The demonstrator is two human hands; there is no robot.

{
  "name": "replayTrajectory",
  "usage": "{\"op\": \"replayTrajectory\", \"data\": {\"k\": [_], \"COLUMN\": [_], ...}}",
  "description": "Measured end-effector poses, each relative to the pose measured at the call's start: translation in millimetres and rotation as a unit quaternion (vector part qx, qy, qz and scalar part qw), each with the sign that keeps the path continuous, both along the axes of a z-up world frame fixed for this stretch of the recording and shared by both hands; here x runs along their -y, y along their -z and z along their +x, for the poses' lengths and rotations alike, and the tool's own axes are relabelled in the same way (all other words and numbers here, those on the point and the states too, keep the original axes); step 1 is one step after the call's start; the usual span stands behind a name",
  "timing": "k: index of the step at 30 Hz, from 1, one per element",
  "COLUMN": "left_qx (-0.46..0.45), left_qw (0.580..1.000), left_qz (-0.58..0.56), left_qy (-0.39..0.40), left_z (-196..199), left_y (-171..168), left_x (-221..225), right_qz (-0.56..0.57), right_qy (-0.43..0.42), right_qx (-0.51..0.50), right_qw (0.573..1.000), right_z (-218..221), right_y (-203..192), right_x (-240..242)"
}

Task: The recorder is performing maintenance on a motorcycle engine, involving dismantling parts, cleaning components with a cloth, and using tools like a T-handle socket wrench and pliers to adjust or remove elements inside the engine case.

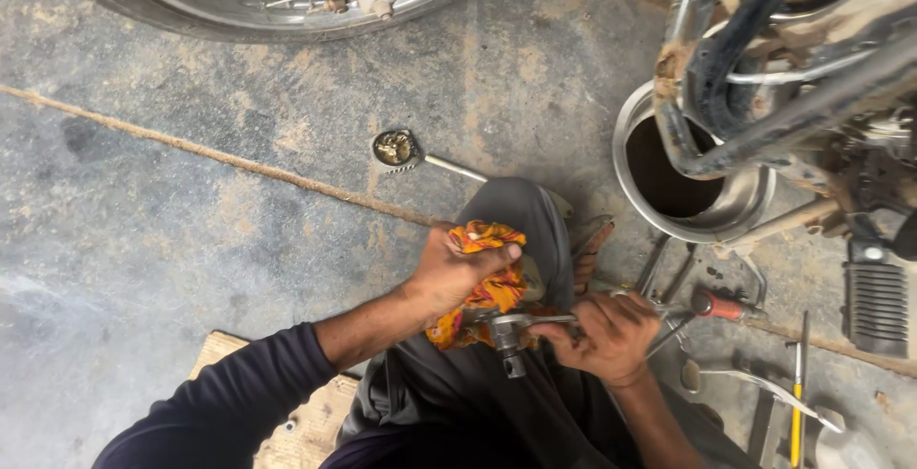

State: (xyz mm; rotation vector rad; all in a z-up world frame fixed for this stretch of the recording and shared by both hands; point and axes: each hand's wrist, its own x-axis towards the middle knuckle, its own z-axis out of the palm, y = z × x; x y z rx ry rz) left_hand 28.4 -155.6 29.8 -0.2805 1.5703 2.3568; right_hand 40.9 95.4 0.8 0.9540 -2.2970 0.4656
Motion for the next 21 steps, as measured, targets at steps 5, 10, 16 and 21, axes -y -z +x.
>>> {"op": "replayTrajectory", "data": {"k": [5, 10, 16, 21], "left_qx": [0.028, -0.048, -0.019, -0.029], "left_qw": [0.999, 0.997, 0.999, 0.997], "left_qz": [0.013, 0.032, -0.007, -0.060], "left_qy": [-0.012, -0.044, -0.038, -0.035], "left_z": [0, 13, 9, 8], "left_y": [3, 13, 8, -15], "left_x": [5, 0, 1, -10], "right_qz": [-0.202, -0.099, 0.111, 0.299], "right_qy": [0.040, 0.007, 0.095, -0.046], "right_qx": [0.155, 0.083, 0.006, -0.117], "right_qw": [0.966, 0.992, 0.989, 0.946], "right_z": [26, 21, 6, -6], "right_y": [84, 28, -73, -161], "right_x": [12, -17, -46, 11]}}
